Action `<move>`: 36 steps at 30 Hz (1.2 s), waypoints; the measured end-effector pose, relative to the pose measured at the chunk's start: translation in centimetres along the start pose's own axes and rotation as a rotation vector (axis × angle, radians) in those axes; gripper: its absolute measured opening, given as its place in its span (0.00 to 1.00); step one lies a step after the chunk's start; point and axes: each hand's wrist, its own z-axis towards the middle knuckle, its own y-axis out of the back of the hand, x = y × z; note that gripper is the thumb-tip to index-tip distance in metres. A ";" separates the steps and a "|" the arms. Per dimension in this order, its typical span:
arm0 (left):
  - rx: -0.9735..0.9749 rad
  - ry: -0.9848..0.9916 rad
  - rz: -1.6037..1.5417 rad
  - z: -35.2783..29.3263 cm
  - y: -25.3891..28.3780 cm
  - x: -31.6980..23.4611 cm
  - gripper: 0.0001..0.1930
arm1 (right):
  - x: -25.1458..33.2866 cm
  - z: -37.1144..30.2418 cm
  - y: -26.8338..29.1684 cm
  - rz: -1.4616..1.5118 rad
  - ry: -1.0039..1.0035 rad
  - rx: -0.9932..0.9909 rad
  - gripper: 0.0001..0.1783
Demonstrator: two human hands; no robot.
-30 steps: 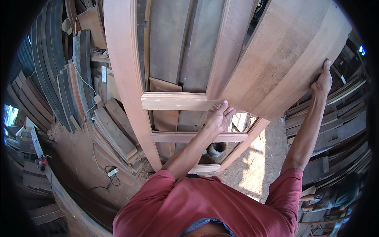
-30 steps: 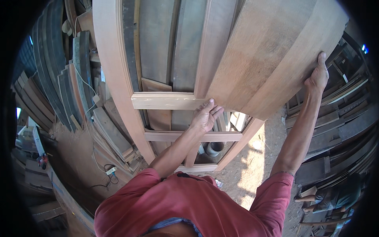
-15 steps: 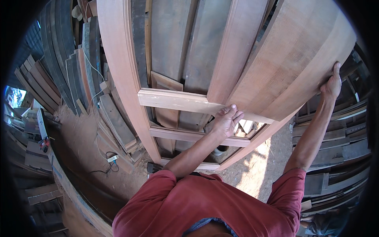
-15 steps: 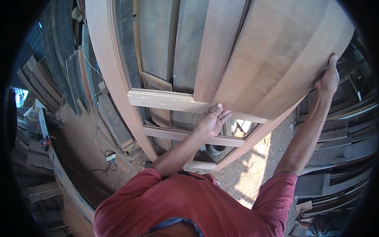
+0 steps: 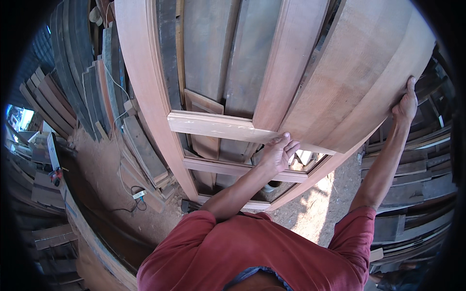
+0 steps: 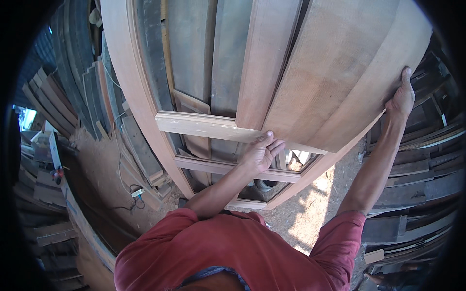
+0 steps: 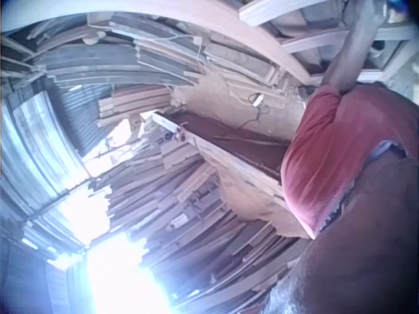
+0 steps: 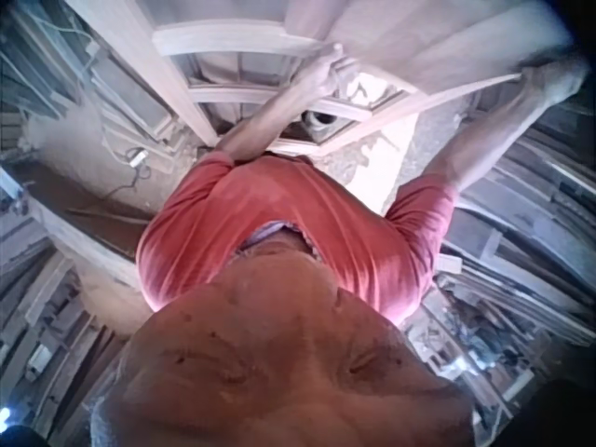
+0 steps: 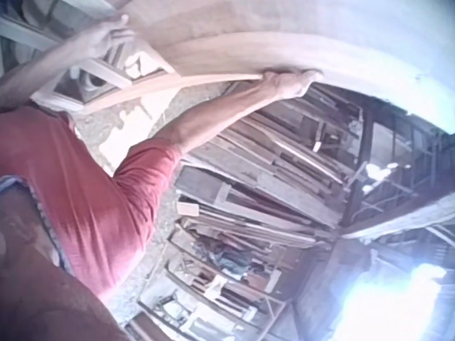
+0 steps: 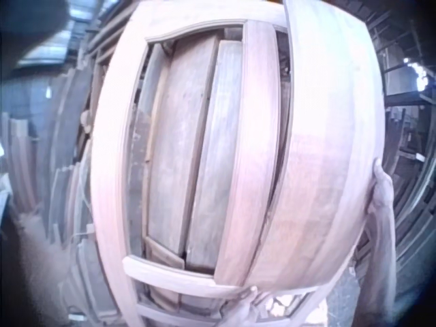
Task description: The person shapes the edge of a wooden board using a hand-held power planer and checks the dimensions using a square and a measuring tape. After smoothing the edges, they fit the board into a larger wooden frame structure.
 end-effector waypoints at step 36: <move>-0.032 0.048 -0.006 -0.6 -0.5 -0.3 0.03 | -1.6 -3.4 -1.2 -0.647 0.456 -0.027 0.35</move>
